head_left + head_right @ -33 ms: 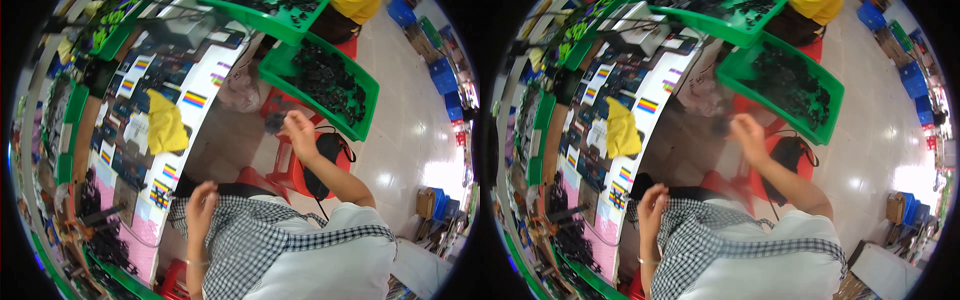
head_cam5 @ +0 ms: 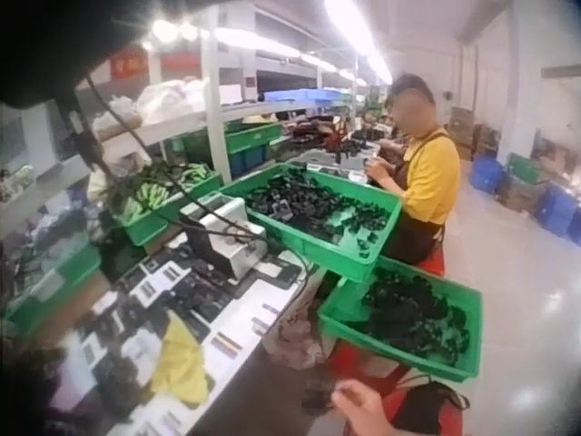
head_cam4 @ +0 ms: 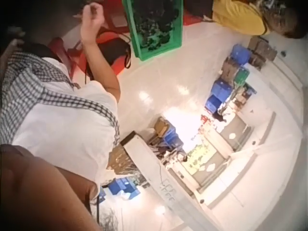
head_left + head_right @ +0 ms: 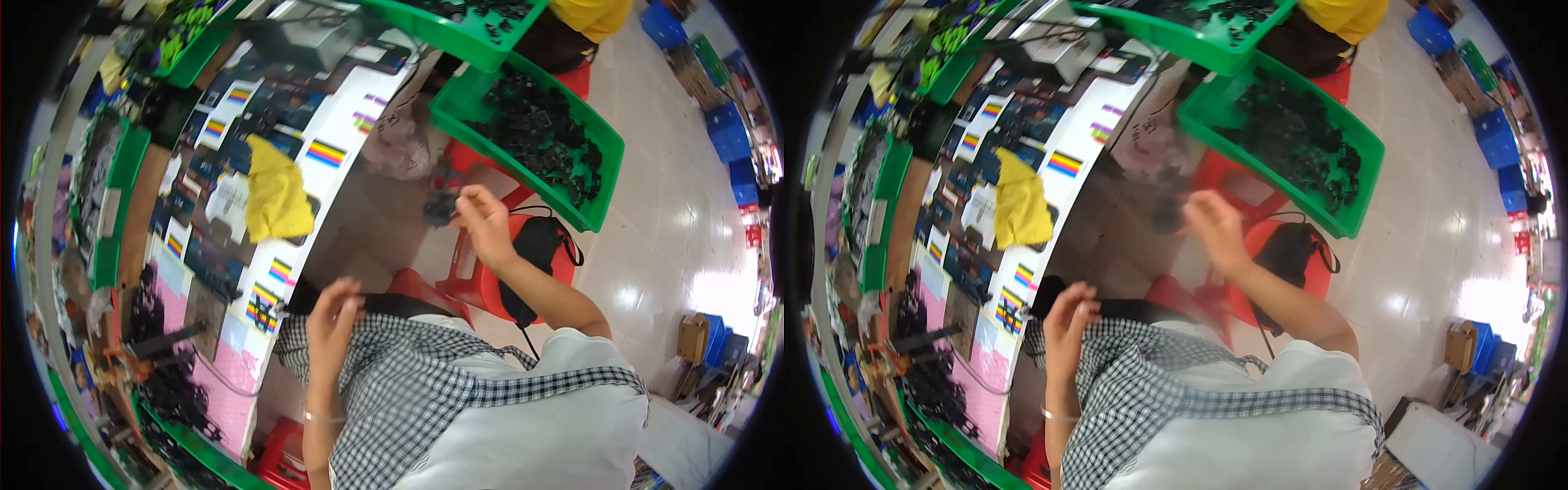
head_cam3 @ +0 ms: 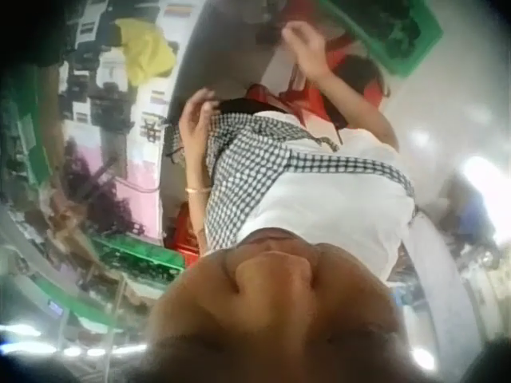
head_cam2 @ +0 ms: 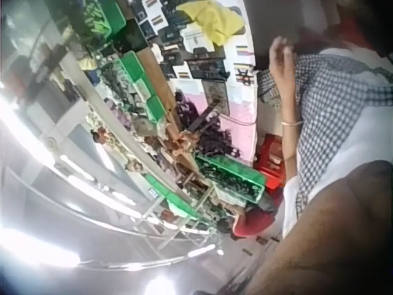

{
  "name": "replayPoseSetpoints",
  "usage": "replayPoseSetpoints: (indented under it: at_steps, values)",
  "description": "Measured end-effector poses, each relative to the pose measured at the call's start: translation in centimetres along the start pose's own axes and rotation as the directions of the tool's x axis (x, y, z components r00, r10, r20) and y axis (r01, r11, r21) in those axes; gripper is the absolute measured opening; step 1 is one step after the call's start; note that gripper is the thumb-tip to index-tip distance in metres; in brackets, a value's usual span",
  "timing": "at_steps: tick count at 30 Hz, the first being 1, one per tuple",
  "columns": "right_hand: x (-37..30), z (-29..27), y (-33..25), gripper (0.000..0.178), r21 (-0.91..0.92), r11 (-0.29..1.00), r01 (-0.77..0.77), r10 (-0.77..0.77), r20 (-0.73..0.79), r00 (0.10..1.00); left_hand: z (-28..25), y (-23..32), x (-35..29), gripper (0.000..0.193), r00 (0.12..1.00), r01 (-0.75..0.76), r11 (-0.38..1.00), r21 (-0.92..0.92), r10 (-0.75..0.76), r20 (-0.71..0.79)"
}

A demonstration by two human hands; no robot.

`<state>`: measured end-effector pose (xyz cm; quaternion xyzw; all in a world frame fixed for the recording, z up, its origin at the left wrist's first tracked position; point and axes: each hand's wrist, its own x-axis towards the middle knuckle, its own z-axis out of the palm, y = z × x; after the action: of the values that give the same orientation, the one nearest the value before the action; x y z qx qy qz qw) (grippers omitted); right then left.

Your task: The person assembles plastic components by selecting parts from trays and fitting them together by hand.

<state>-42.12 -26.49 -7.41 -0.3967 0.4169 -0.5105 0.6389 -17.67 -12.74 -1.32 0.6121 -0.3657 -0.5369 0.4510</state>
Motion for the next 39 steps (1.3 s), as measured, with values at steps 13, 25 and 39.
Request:
replayPoseSetpoints:
  at_steps: [13, 25, 39]
  values:
    - [-3.4, 9.3, 0.2, 0.018, -0.045, 0.982, -0.184, 0.186, 0.420, 0.888, 0.4, -0.6, 1.7, 0.030, 0.997, -0.041, 0.876, -0.481, 0.005, -0.076]
    - [-3.6, 9.8, 0.7, 0.026, -0.099, 0.968, -0.231, 0.252, 0.385, 0.888, -0.3, -2.1, 2.5, 0.025, 0.997, 0.043, 0.824, -0.565, -0.070, -0.026]
    - [-3.4, 7.9, 1.2, 0.029, -0.176, 0.953, -0.245, 0.280, 0.216, 0.935, 1.6, -4.5, 5.4, 0.025, 0.999, 0.049, 0.814, -0.578, -0.034, 0.036]
